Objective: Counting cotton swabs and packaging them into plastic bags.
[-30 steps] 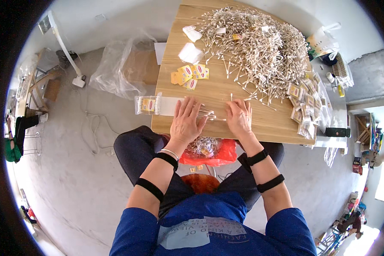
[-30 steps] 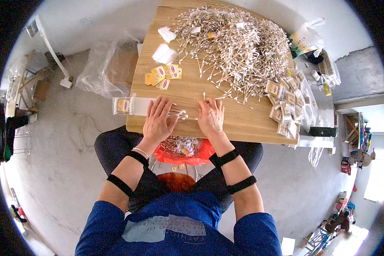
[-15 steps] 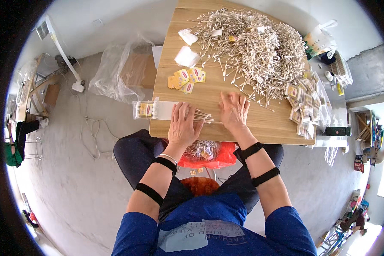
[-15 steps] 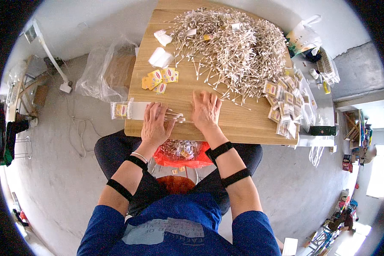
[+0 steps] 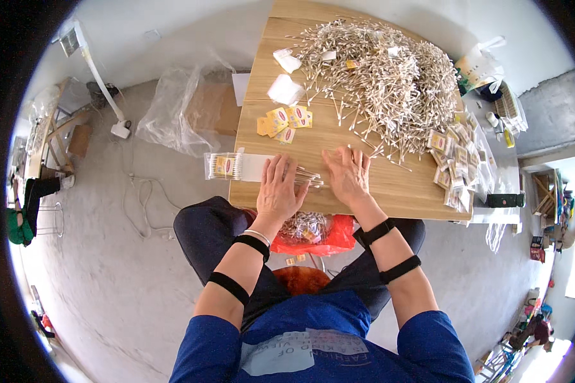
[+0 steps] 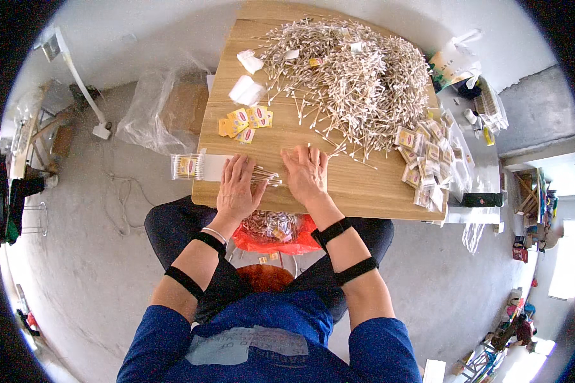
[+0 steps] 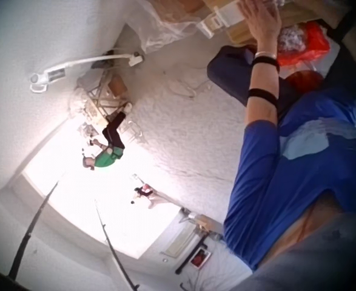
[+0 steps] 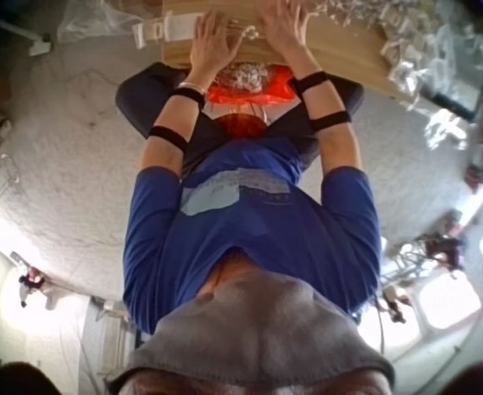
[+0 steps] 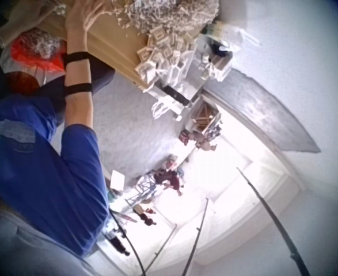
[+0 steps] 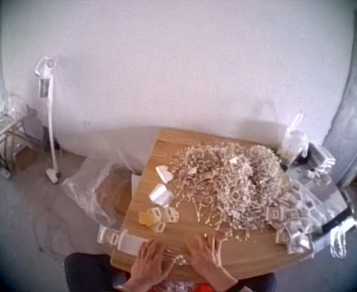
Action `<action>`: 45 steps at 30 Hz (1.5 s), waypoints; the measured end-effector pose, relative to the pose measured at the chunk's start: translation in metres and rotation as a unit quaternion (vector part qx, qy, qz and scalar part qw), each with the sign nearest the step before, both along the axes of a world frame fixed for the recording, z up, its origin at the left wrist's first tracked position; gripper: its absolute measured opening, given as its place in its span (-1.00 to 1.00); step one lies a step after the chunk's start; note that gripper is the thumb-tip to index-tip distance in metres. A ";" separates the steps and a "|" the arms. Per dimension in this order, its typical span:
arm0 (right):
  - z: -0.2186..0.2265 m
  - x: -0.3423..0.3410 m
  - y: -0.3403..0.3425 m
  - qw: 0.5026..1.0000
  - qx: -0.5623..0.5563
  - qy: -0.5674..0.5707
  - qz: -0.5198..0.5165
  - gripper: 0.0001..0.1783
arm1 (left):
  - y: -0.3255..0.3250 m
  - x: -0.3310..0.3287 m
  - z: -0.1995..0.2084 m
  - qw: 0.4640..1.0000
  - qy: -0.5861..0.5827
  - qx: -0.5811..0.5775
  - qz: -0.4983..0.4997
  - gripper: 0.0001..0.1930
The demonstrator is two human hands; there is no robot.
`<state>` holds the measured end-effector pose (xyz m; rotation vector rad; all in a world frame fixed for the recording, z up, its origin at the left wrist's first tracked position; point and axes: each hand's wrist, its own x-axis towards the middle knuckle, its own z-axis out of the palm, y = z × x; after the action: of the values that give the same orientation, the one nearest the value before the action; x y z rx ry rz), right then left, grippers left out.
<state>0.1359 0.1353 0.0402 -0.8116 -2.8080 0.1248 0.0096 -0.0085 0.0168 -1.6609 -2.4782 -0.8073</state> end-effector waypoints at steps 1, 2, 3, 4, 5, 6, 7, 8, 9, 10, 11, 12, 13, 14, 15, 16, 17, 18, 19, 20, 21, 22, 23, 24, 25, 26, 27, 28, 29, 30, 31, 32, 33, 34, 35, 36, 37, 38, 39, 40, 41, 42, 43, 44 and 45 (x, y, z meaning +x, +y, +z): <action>0.003 0.007 -0.004 1.000 0.003 -0.001 -0.002 -0.55 | 0.000 0.001 0.000 1.000 -0.001 0.003 -0.002 -0.43; 0.006 0.015 -0.008 1.000 0.000 -0.001 0.004 -0.55 | 0.000 0.000 0.000 1.000 -0.001 -0.003 0.000 -0.43; 0.008 0.023 -0.013 1.000 -0.003 -0.001 0.010 -0.55 | -0.001 -0.001 -0.001 1.000 -0.003 -0.008 0.002 -0.43; 0.010 0.033 -0.017 1.000 0.001 -0.003 0.007 -0.55 | 0.000 0.000 -0.001 1.000 -0.004 -0.004 -0.001 -0.43; 0.010 0.044 -0.024 1.000 -0.002 -0.008 0.006 -0.55 | -0.001 0.000 -0.001 1.000 -0.002 0.000 0.005 -0.44; 0.008 0.054 -0.031 1.000 -0.006 -0.013 0.004 -0.55 | -0.002 0.000 -0.001 1.000 -0.001 0.003 0.010 -0.44; 0.007 0.064 -0.038 1.000 -0.003 -0.014 0.003 -0.55 | -0.001 0.000 -0.001 1.000 -0.002 0.006 0.009 -0.44; 0.005 0.073 -0.045 1.000 -0.009 -0.008 -0.002 -0.55 | -0.002 -0.001 -0.001 1.000 -0.008 -0.007 0.007 -0.44; 0.003 0.079 -0.050 1.000 -0.015 -0.002 -0.006 -0.55 | -0.002 -0.002 0.000 1.000 -0.015 -0.021 0.005 -0.45; 0.004 0.083 -0.054 1.000 -0.010 0.019 -0.009 -0.56 | -0.002 -0.001 0.001 1.000 -0.016 -0.020 0.004 -0.45; 0.003 0.084 -0.055 1.000 -0.010 0.019 -0.009 -0.56 | -0.001 -0.001 0.002 1.000 -0.009 -0.028 0.003 -0.45; 0.001 0.083 -0.054 0.999 -0.004 0.040 -0.013 -0.61 | -0.002 -0.001 0.004 0.999 -0.002 -0.037 0.003 -0.46; -0.003 0.081 -0.053 0.998 0.003 0.062 -0.019 -0.66 | -0.001 -0.001 0.003 0.999 0.000 -0.036 0.000 -0.46; -0.008 0.080 -0.051 0.998 0.004 0.064 -0.022 -0.66 | -0.001 0.000 0.000 1.000 -0.001 -0.014 0.000 -0.45; -0.014 0.079 -0.049 0.996 -0.006 0.082 -0.024 -0.68 | 0.000 0.000 -0.001 1.000 -0.002 0.008 0.001 -0.45; -0.015 0.076 -0.050 0.994 -0.019 0.101 -0.023 -0.70 | -0.001 0.000 -0.004 1.000 0.000 0.008 0.001 -0.45; -0.016 0.076 -0.051 0.994 -0.019 0.103 -0.023 -0.70 | -0.002 0.000 -0.006 1.000 -0.010 0.012 0.004 -0.45; -0.016 0.076 -0.052 0.993 -0.045 0.099 -0.034 -0.68 | -0.003 -0.001 -0.008 1.000 -0.021 0.017 0.007 -0.45; -0.015 0.076 -0.052 0.992 -0.069 0.095 -0.045 -0.65 | -0.003 -0.001 -0.007 1.000 -0.020 0.018 0.008 -0.45; -0.016 0.078 -0.053 0.992 -0.068 0.095 -0.044 -0.65 | -0.003 -0.001 -0.005 1.000 -0.026 0.007 -0.001 -0.45; -0.017 0.083 -0.057 0.993 -0.041 0.107 -0.041 -0.70 | -0.003 -0.002 -0.005 0.999 -0.032 -0.005 -0.009 -0.44; -0.017 0.086 -0.061 0.992 -0.015 0.119 -0.035 -0.75 | -0.004 -0.003 -0.004 0.999 -0.032 -0.004 -0.007 -0.44; -0.017 0.089 -0.065 0.992 -0.015 0.119 -0.033 -0.75 | -0.004 -0.003 -0.004 1.000 -0.022 0.000 -0.011 -0.44; -0.017 0.092 -0.069 0.993 -0.022 0.112 -0.019 -0.73 | -0.005 -0.004 -0.005 1.000 -0.013 0.004 -0.015 -0.44; -0.015 0.096 -0.073 0.994 -0.028 0.104 -0.007 -0.71 | -0.005 -0.004 -0.005 1.000 -0.014 0.004 -0.015 -0.44; -0.013 0.098 -0.076 0.994 -0.043 0.098 0.020 -0.72 | -0.004 -0.003 -0.005 1.000 -0.017 0.016 -0.015 -0.44; -0.014 0.099 -0.076 0.994 -0.043 0.097 0.021 -0.72 | -0.004 -0.003 -0.005 0.999 -0.021 0.028 -0.014 -0.44; -0.012 0.098 -0.077 0.992 -0.075 0.084 0.055 -0.77 | -0.004 -0.003 -0.005 0.999 -0.022 0.027 -0.015 -0.44; -0.010 0.096 -0.077 0.988 -0.108 0.072 0.090 -0.81 | -0.004 -0.004 -0.005 0.999 -0.027 0.039 -0.018 -0.47; -0.009 0.094 -0.078 0.989 -0.124 0.057 0.059 -0.86 | -0.004 -0.004 -0.005 0.998 -0.031 0.051 -0.021 -0.49; -0.001 0.087 -0.078 0.989 -0.125 0.056 0.061 -0.86 | -0.005 -0.005 -0.006 0.998 -0.032 0.050 -0.019 -0.49; 0.005 0.080 -0.075 0.985 -0.157 0.065 0.021 -0.86 | -0.006 -0.006 -0.008 0.996 -0.063 0.066 -0.013 -0.53; 0.008 0.073 -0.073 0.979 -0.188 0.074 -0.018 -0.85 | -0.008 -0.007 -0.010 0.992 -0.094 0.083 -0.006 -0.55; 0.003 0.068 -0.068 0.977 -0.176 0.113 -0.041 -0.84 | -0.007 -0.008 -0.008 0.992 -0.094 0.083 -0.007 -0.55; -0.002 0.064 -0.062 0.977 -0.176 0.113 -0.040 -0.84 | -0.006 -0.008 -0.007 0.987 -0.123 0.105 0.002 -0.56; -0.006 0.059 -0.056 0.977 -0.156 0.123 -0.072 -0.84 | -0.005 -0.009 -0.006 0.980 -0.153 0.128 0.011 -0.57; -0.011 0.055 -0.052 0.976 -0.137 0.132 -0.101 -0.85 | -0.006 -0.009 -0.008 0.980 -0.153 0.127 0.014 -0.57; -0.015 0.052 -0.048 0.978 -0.146 0.109 -0.104 -0.84 | -0.006 -0.009 -0.009 0.981 -0.141 0.133 0.015 -0.56; -0.020 0.047 -0.045 0.978 -0.148 0.108 -0.101 -0.84 | -0.007 -0.009 -0.011 0.982 -0.128 0.139 0.015 -0.54; -0.024 0.043 -0.044 0.972 -0.177 0.133 -0.081 -0.83 | -0.006 -0.009 -0.010 0.982 -0.130 0.136 0.018 -0.54; -0.029 0.039 -0.042 0.964 -0.205 0.158 -0.061 -0.82 | -0.005 -0.009 -0.010 0.982 -0.129 0.138 0.009 -0.53; -0.033 0.034 -0.041 0.964 -0.209 0.155 -0.061 -0.82 | -0.004 -0.009 -0.009 0.982 -0.127 0.141 0.001 -0.51; -0.033 0.025 -0.043 0.966 -0.183 0.173 -0.055 -0.86 | -0.005 -0.009 -0.009 0.982 -0.128 0.138 0.004 -0.51; -0.031 0.018 -0.044 0.968 -0.157 0.192 -0.050 -0.90 | -0.005 -0.010 -0.008 0.982 -0.135 0.135 -0.001 -0.50; -0.030 0.013 -0.044 0.967 -0.160 0.191 -0.049 -0.90 | -0.006 -0.010 -0.008 0.981 -0.143 0.132 -0.006 -0.49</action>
<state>0.1489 0.0908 0.0100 -0.8806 -2.4096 0.6585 -0.0001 -0.0144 0.0089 -1.5633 -2.3934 -1.3966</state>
